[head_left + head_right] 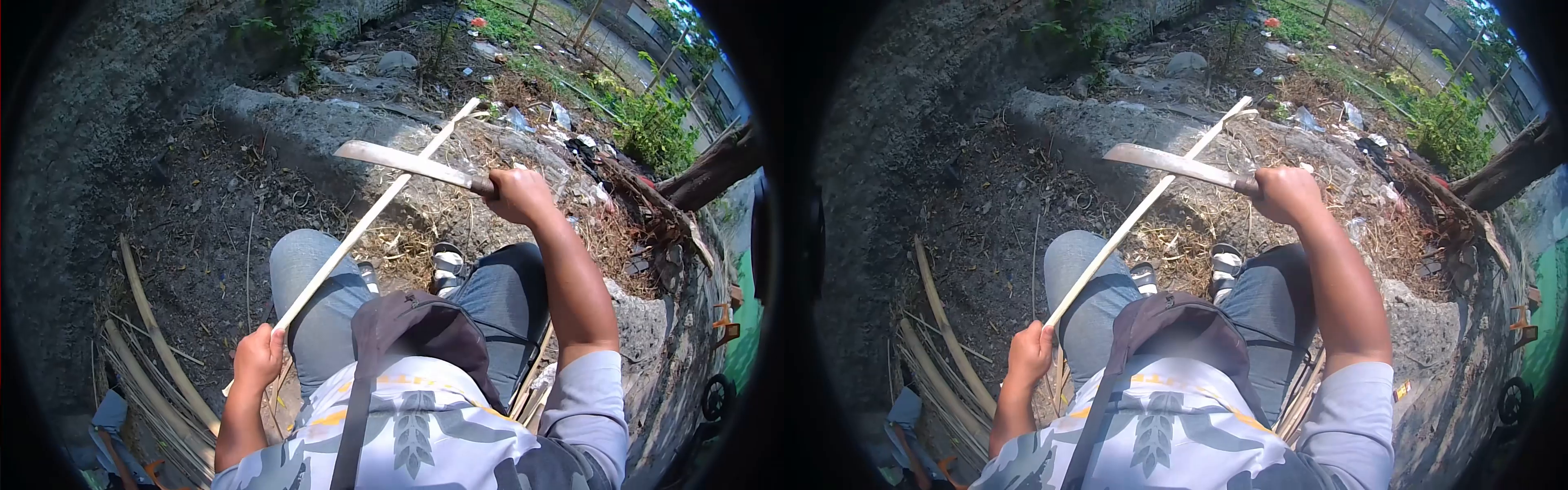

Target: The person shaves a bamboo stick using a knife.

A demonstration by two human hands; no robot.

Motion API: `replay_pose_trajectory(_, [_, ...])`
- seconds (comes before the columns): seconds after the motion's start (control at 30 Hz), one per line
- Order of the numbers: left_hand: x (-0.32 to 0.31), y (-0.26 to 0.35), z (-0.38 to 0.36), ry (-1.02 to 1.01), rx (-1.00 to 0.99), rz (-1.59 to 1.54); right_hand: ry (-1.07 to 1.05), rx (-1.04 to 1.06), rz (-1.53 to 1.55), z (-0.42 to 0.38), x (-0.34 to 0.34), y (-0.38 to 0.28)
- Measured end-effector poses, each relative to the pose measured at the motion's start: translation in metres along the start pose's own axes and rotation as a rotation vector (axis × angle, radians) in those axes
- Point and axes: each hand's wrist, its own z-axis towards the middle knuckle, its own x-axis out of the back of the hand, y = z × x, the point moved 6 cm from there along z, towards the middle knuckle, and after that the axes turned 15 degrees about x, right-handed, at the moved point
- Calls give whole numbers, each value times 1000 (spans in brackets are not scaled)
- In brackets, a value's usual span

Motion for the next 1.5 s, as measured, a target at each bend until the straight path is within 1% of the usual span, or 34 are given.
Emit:
replay_pose_trajectory(0.03, [1, -6, -6, 16, 14, -7, 29, 52, 4, 6, 4, -12])
replay_pose_trajectory(0.13, [-6, -33, -22, 58, 55, -40, -34, 264, 48, 31, 17, -52])
replay_pose_trajectory(0.23, [-12, -54, -35, 118, 129, -54, 5, 372, 70, 55, 16, -81])
replay_pose_trajectory(0.33, [-21, -68, -43, 157, 163, -18, 106, 463, 32, 75, -1, -82])
replay_pose_trajectory(0.37, [-24, -74, -45, 163, 166, 14, 56, 428, 4, 78, -3, -73])
replay_pose_trajectory(0.4, [-23, -77, -40, 170, 158, 36, -10, 282, -17, 80, -4, -59])
replay_pose_trajectory(0.47, [-22, -85, -35, 167, 145, 74, 43, 63, 89, 81, -18, -16])
replay_pose_trajectory(0.5, [-19, -82, -32, 177, 116, 46, 48, -1, 120, 76, -28, -2])
replay_pose_trajectory(0.57, [-14, -74, -19, 162, 109, 99, 73, -134, 177, 68, -39, 23])
replay_pose_trajectory(0.6, [-12, -70, -15, 157, 107, 125, -13, -179, 184, 62, -33, 15])
replay_pose_trajectory(0.67, [-10, -67, -12, 134, 118, 130, -71, -206, 267, 58, -38, 11])
replay_pose_trajectory(0.7, [-11, -67, -12, 128, 112, 125, -58, -191, 299, 58, -37, 10])
replay_pose_trajectory(0.73, [-12, -69, -15, 118, 108, 120, -50, -156, 340, 55, -26, 0])
replay_pose_trajectory(0.8, [-18, -68, -16, 113, 116, 81, -67, 57, 250, 61, -29, -20])
replay_pose_trajectory(0.87, [-21, -64, -15, 116, 123, 60, -85, 222, 172, 63, -20, -56])
replay_pose_trajectory(0.93, [-19, -62, -16, 116, 134, 52, 3, 433, 106, 71, -23, -81])
replay_pose_trajectory(0.97, [-17, -62, -17, 114, 141, 50, 3, 464, 102, 74, -26, -87])
replay_pose_trajectory(1.07, [-20, -81, -22, 106, 137, 75, 100, 170, 168, 80, -41, -32])
replay_pose_trajectory(1.13, [-10, -58, -21, 107, 116, 115, 0, -227, 367, 72, -65, 35])
replay_pose_trajectory(1.17, [-1, -49, -16, 112, 102, 137, -9, -275, 327, 70, -70, 38])
replay_pose_trajectory(1.2, [0, -46, -15, 110, 100, 121, -23, -313, 270, 67, -67, 37])
replay_pose_trajectory(1.27, [-2, -47, -12, 85, 81, 102, 5, -324, 354, 67, -67, 38])
replay_pose_trajectory(1.33, [-5, -48, -9, 98, 69, 97, 107, -297, 385, 63, -56, 35])
replay_pose_trajectory(1.4, [-6, -51, -12, 114, 80, 112, 48, -259, 460, 62, -65, 38])
replay_pose_trajectory(1.47, [0, -47, -11, 132, 58, 117, -44, -245, 689, 67, -94, 48])
replay_pose_trajectory(1.5, [4, -45, -12, 147, 52, 119, -34, -244, 694, 67, -96, 47])
